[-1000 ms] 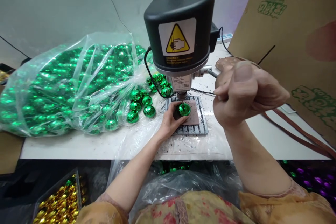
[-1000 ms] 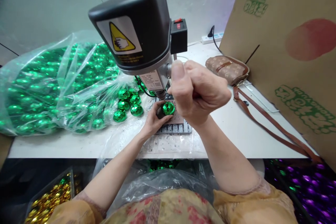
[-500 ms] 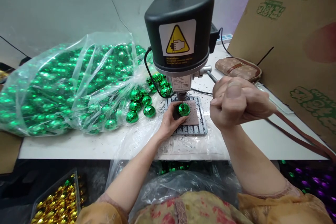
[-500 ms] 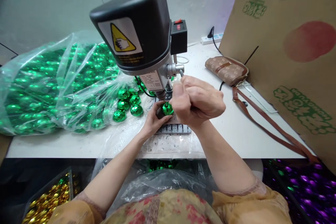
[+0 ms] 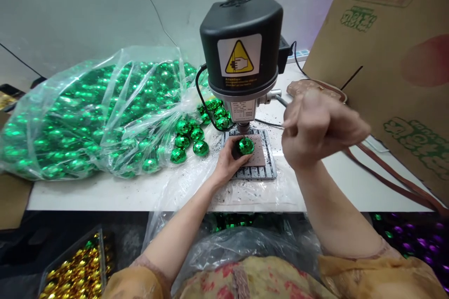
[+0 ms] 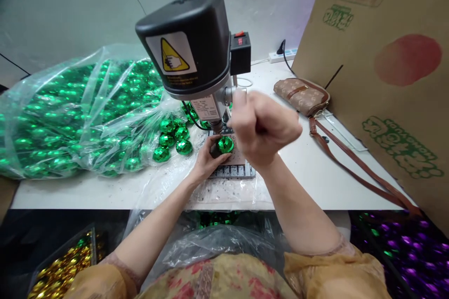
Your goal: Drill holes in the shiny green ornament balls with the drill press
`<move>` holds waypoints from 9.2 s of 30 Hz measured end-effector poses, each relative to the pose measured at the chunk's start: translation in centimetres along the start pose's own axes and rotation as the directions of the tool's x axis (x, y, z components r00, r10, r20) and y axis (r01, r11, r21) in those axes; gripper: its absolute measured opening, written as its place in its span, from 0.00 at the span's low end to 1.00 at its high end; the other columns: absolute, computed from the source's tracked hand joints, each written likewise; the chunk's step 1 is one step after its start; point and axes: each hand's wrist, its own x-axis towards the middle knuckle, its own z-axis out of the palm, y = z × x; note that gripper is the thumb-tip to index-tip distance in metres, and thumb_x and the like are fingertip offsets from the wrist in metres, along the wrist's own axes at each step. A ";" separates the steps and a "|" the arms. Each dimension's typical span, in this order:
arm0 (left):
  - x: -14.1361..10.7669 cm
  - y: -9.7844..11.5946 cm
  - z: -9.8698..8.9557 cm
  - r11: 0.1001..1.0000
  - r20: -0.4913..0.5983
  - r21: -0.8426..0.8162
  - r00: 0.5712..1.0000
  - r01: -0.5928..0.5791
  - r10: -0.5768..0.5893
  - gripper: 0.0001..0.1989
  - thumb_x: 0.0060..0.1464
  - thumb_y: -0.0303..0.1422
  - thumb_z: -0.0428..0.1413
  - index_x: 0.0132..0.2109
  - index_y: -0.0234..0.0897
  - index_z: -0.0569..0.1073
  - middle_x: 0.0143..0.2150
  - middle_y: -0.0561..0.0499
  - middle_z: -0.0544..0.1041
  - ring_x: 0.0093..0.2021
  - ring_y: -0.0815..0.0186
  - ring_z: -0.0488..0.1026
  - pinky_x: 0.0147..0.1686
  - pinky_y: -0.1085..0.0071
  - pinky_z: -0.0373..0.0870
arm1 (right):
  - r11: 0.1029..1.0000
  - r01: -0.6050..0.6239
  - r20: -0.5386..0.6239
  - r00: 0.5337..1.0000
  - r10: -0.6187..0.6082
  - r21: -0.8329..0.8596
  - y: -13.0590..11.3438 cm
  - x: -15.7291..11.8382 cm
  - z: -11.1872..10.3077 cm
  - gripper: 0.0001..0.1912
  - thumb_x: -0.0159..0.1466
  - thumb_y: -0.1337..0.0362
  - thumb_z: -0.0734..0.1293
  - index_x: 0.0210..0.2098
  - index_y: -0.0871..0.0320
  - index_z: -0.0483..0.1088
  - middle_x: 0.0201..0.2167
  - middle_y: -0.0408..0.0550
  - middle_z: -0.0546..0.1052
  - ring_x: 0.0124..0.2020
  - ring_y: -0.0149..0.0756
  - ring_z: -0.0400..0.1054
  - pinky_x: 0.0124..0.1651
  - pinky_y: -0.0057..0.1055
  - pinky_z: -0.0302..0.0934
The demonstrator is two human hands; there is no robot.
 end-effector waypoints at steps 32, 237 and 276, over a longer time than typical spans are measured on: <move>-1.4 -2.4 -9.6 0.771 -0.126 0.625 0.991 0.121 -0.053 0.22 0.50 0.25 0.63 0.53 0.42 0.75 0.49 0.46 0.67 0.45 0.59 0.73 0.47 0.59 0.74 | 0.996 0.026 -0.031 0.999 -0.024 0.087 -0.8 3.8 1.8 0.20 0.66 0.68 0.64 0.17 0.59 0.66 0.14 0.37 0.60 0.18 0.18 0.54 0.28 0.29 0.48; 0.1 -0.3 -0.5 0.998 0.007 0.052 0.999 -0.047 0.046 0.26 0.51 0.33 0.68 0.56 0.38 0.70 0.52 0.44 0.78 0.52 0.57 0.76 0.53 0.60 0.74 | 0.976 0.215 -0.162 0.965 -0.205 0.043 1.7 -1.4 0.3 0.28 0.64 0.64 0.66 0.12 0.60 0.49 0.11 0.37 0.50 0.14 0.19 0.46 0.19 0.29 0.42; -5.0 -1.7 -16.3 0.252 -0.042 0.965 0.992 0.070 -0.115 0.17 0.57 0.28 0.57 0.54 0.36 0.74 0.49 0.35 0.74 0.49 0.43 0.71 0.47 0.51 0.70 | 0.986 0.006 -0.054 0.999 0.003 0.165 -0.8 3.3 1.8 0.19 0.65 0.69 0.64 0.17 0.60 0.67 0.14 0.36 0.62 0.19 0.16 0.54 0.30 0.29 0.48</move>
